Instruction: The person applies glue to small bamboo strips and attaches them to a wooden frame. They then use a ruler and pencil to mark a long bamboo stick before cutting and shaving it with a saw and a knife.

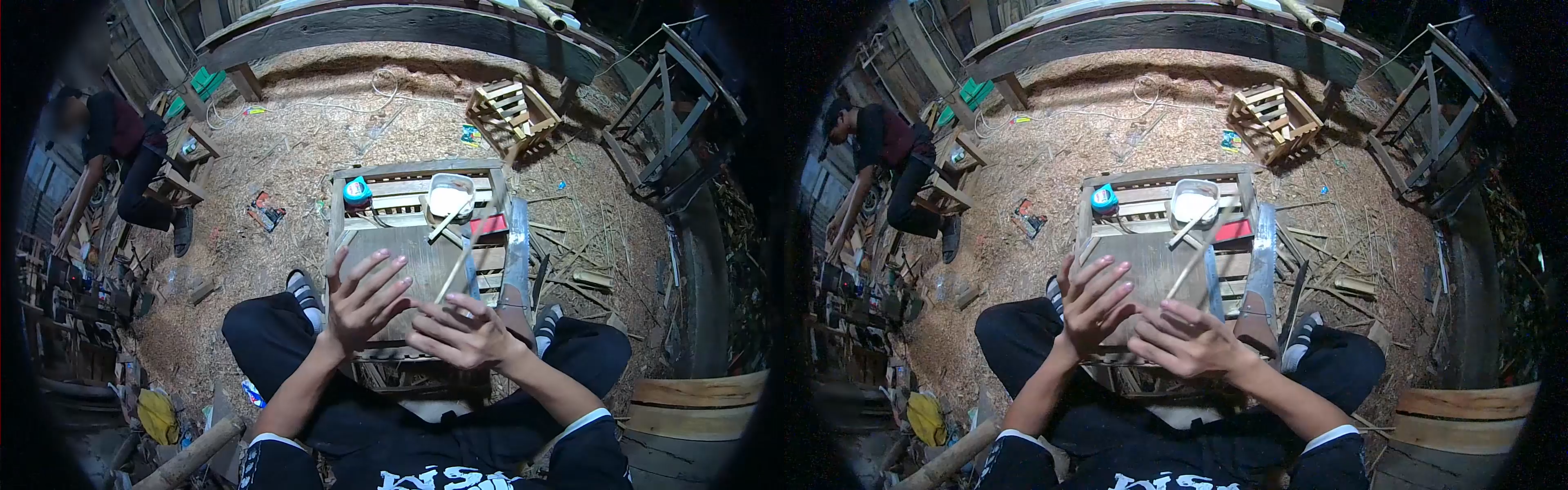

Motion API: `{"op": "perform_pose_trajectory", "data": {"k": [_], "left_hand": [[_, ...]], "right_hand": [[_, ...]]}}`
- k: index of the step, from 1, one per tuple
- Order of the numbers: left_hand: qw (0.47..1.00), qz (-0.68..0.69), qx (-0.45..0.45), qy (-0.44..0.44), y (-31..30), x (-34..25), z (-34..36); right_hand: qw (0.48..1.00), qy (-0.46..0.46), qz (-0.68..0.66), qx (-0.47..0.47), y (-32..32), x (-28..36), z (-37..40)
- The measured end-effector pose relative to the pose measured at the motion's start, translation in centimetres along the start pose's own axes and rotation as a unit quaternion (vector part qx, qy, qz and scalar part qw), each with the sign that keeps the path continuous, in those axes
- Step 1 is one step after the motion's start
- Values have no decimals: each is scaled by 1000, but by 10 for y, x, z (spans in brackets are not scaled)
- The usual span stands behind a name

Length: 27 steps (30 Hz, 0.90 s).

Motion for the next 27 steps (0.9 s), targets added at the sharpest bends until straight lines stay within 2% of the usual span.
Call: {"op": "perform_pose_trajectory", "data": {"k": [3, 4, 7, 8, 10, 12, 15, 18, 20, 21, 27], "left_hand": [[999, -30, -17, -1, -10, 8, 0], [999, -38, -26, 3, -17, 11, -2], [997, 18, -30, -63, -40, 34, 0], [995, 48, -25, -88, -47, 43, 3], [991, 62, -1, -122, -52, 55, 11], [988, 64, 10, -140, -58, 59, 20], [983, 73, 43, -163, -63, 66, 38], [975, 93, 65, -192, -70, 71, 60], [961, 101, 92, -241, -71, 78, 79], [960, 103, 93, -242, -73, 78, 85], [953, 102, 139, -248, -71, 77, 106]], "right_hand": [[996, 64, -58, -5, -9, -20, -14], [996, 60, -62, -5, -12, -22, -20], [991, 98, -56, 74, -5, -25, -35], [991, 95, -61, 74, -4, -17, -41], [973, 162, -75, 144, 13, -9, -44], [965, 184, -119, 146, 33, 14, -44], [910, 335, -190, 154, 62, 35, -37], [865, 416, -207, 191, 79, 63, -36], [865, 421, -223, 158, 89, 74, -36], [865, 425, -237, 125, 92, 76, -36], [852, 449, -250, 95, 115, 80, -34]]}}
Point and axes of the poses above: each hand's wrist, its own z-axis away from the middle knuckle, its own y-axis out of the palm, x = y × z, the point moved 10 cm from there along -z, towards the middle knuckle, and after that the axes turned 4 degrees about -y, right-handed, at the moved point
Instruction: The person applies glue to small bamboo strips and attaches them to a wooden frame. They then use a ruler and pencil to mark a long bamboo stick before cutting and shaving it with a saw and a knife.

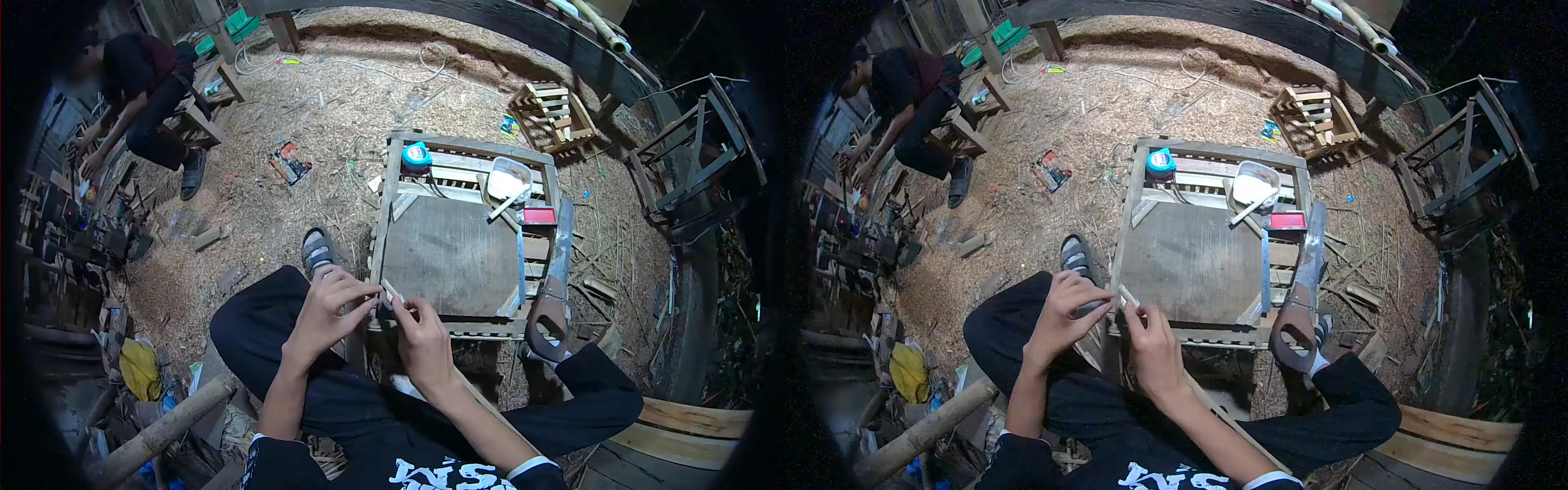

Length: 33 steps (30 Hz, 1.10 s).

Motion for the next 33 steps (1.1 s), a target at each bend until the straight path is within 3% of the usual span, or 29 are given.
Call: {"op": "perform_pose_trajectory", "data": {"k": [19, 33], "left_hand": [[988, -131, 38, 68, 18, 2, 10], [991, -120, -23, 49, 21, 7, 10]], "right_hand": [[1000, -3, -5, 4, 10, 11, 1], [999, 7, 29, 36, -8, -3, 33]]}}
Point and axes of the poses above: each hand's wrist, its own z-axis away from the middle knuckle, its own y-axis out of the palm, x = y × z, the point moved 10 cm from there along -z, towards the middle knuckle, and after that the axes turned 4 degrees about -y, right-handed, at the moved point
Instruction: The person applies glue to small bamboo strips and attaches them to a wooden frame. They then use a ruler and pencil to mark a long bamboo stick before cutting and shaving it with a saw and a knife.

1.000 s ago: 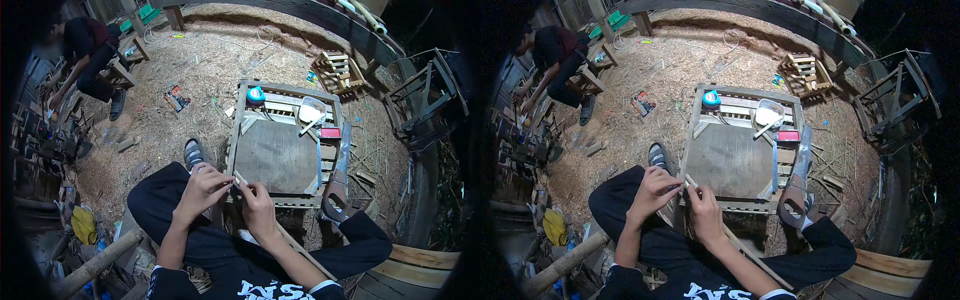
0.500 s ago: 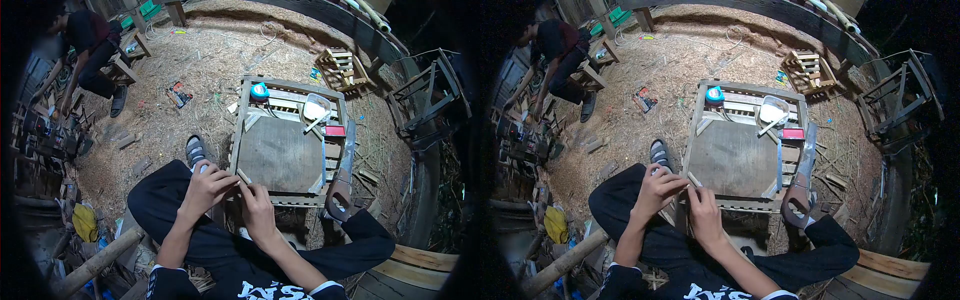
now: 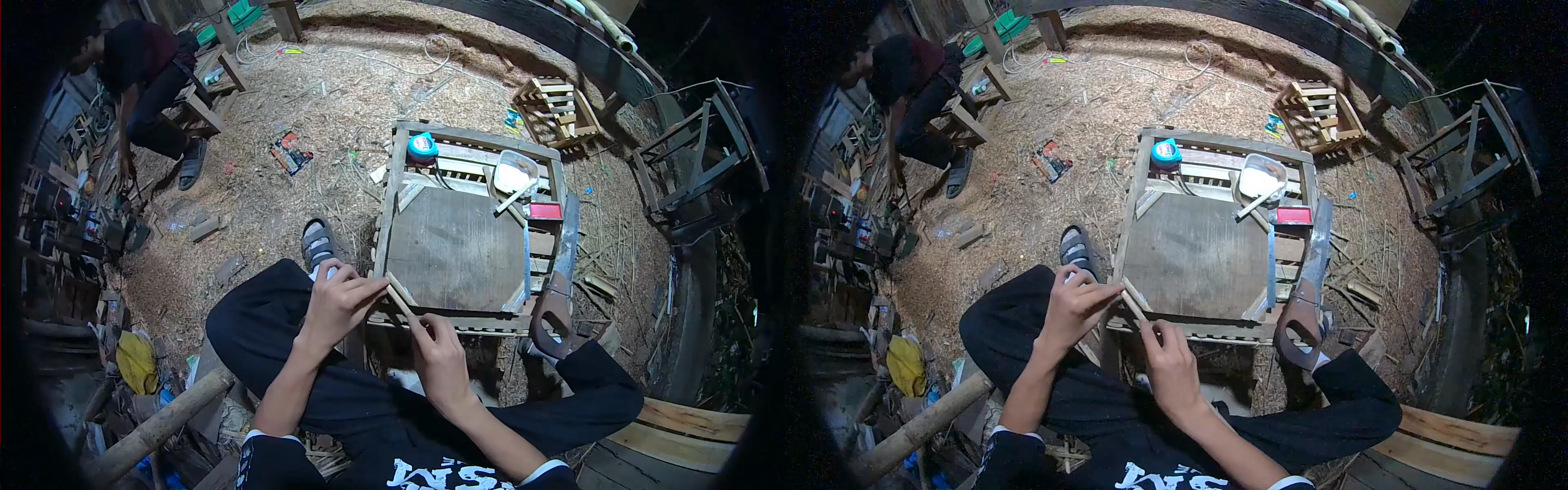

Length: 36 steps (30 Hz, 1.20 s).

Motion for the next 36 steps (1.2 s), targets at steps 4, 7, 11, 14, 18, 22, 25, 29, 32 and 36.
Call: {"op": "perform_pose_trajectory", "data": {"k": [4, 7, 11, 14, 18, 22, 25, 29, 32, 36], "left_hand": [[1000, 10, -23, -18, -3, 4, -1], [999, 25, -17, -25, -2, 7, 1], [999, 33, -10, -34, -3, 6, 0], [999, 36, -4, -36, -3, 4, -1], [998, 45, 5, -46, -2, 5, -1], [998, 45, 5, -43, 0, 5, 0], [997, 52, 13, -62, 1, 9, 0], [997, 52, 8, -61, 3, 10, 0], [997, 51, 9, -62, 2, 10, 0], [997, 53, -5, -57, 0, 9, -1]], "right_hand": [[1000, -8, 2, -4, 0, -1, -3], [1000, -2, -1, 6, 2, -3, -3], [1000, 2, -5, 12, 3, -5, -2], [1000, 2, -2, 15, 5, -6, -3], [1000, 0, -2, 9, 4, -5, -3], [1000, 2, -3, 7, 6, -6, -2], [1000, -14, -3, 18, 6, -5, -3], [1000, -6, -6, 22, 7, -8, -3], [1000, -6, -9, 17, 8, -9, -3], [1000, -4, -14, 14, 10, -12, -3]]}}
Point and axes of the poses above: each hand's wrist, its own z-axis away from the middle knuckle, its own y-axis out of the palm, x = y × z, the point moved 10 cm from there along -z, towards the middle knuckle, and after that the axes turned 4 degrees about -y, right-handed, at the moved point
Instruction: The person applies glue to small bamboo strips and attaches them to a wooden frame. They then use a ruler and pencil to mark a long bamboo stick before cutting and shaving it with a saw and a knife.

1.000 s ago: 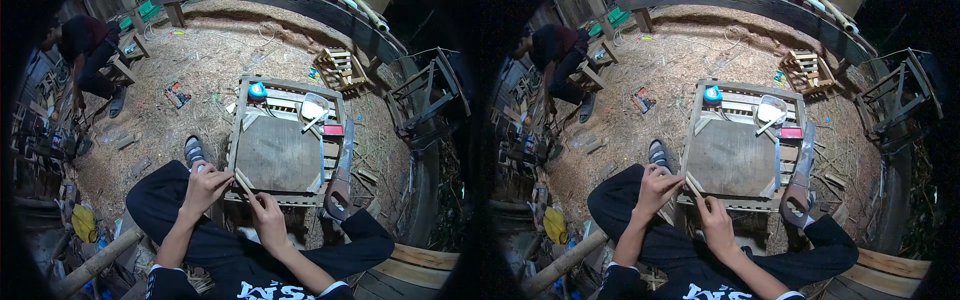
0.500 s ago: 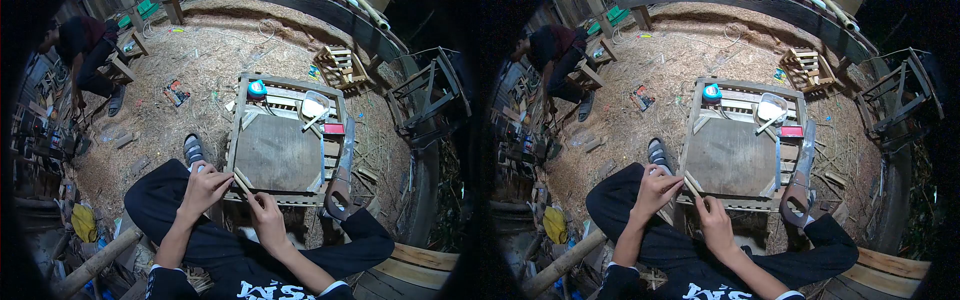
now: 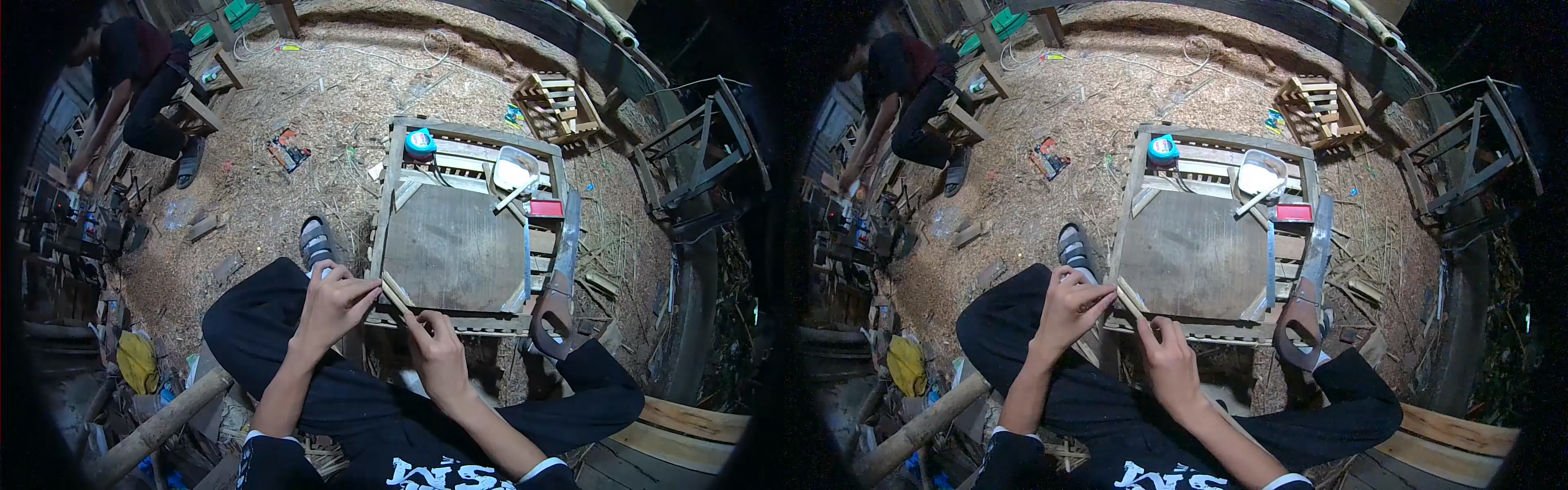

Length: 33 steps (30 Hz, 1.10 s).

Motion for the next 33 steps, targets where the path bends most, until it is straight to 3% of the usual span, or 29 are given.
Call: {"op": "perform_pose_trajectory", "data": {"k": [28, 33], "left_hand": [[1000, 1, -9, -20, -2, -6, -2], [996, 31, -18, -76, 1, 7, 4]], "right_hand": [[999, 7, 16, -38, -5, 0, -5], [999, 8, 15, -38, -7, 1, -6]]}}
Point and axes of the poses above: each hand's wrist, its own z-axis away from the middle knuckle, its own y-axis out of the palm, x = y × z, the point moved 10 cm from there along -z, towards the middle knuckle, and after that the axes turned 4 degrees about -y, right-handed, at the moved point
